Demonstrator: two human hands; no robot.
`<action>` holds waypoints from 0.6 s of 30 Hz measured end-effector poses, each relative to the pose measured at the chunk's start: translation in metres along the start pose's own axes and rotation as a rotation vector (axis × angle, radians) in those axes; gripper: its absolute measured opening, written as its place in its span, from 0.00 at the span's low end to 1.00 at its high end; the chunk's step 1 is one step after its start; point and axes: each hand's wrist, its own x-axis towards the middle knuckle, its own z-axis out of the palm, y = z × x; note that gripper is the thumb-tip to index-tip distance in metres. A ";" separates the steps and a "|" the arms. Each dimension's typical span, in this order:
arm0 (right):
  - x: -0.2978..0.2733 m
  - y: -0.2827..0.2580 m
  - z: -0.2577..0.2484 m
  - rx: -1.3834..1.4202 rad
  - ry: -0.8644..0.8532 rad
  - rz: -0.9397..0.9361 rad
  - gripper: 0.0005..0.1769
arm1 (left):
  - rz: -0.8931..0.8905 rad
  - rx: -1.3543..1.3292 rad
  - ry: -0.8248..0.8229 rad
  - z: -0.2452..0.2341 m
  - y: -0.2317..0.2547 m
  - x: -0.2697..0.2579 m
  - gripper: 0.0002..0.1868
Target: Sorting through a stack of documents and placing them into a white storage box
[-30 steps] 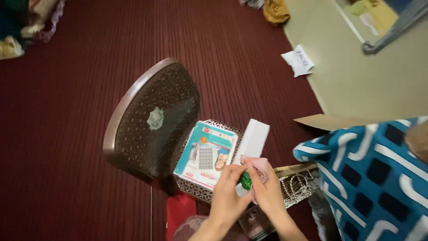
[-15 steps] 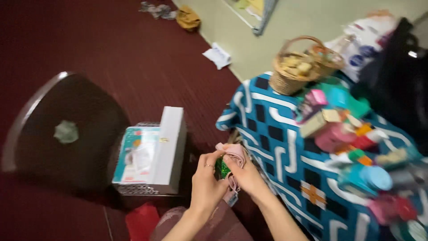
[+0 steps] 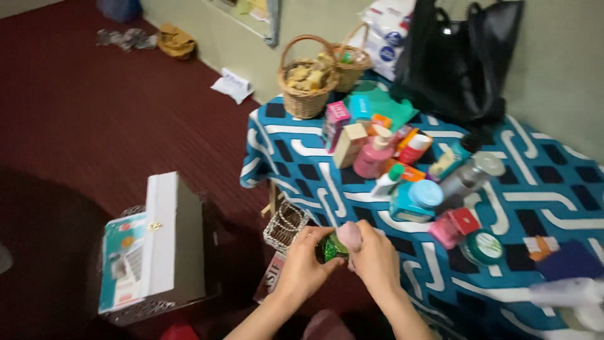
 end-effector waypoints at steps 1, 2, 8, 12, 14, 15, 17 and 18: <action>-0.006 0.001 -0.015 -0.050 0.014 0.091 0.13 | -0.004 0.022 -0.021 0.006 0.001 0.004 0.36; -0.013 -0.004 -0.033 -0.048 0.021 0.102 0.13 | 0.005 0.021 -0.030 0.009 0.004 0.009 0.36; -0.014 0.011 -0.061 0.265 -0.161 0.322 0.49 | 0.294 -0.033 0.004 0.037 0.043 0.025 0.36; -0.025 0.011 -0.109 0.321 -0.079 0.504 0.39 | 0.368 -0.002 -0.080 0.048 0.051 0.026 0.41; -0.029 0.037 -0.132 0.410 -0.051 0.570 0.31 | 0.401 0.013 -0.094 0.041 0.055 0.025 0.47; -0.027 0.067 -0.135 0.298 0.030 0.576 0.25 | 0.332 0.028 -0.104 0.035 0.056 0.025 0.43; -0.015 0.141 -0.130 0.183 0.106 0.572 0.22 | 0.259 0.044 -0.107 0.026 0.052 0.025 0.40; -0.007 0.185 -0.122 0.019 0.204 0.601 0.35 | 0.225 0.041 -0.076 0.025 0.047 0.024 0.36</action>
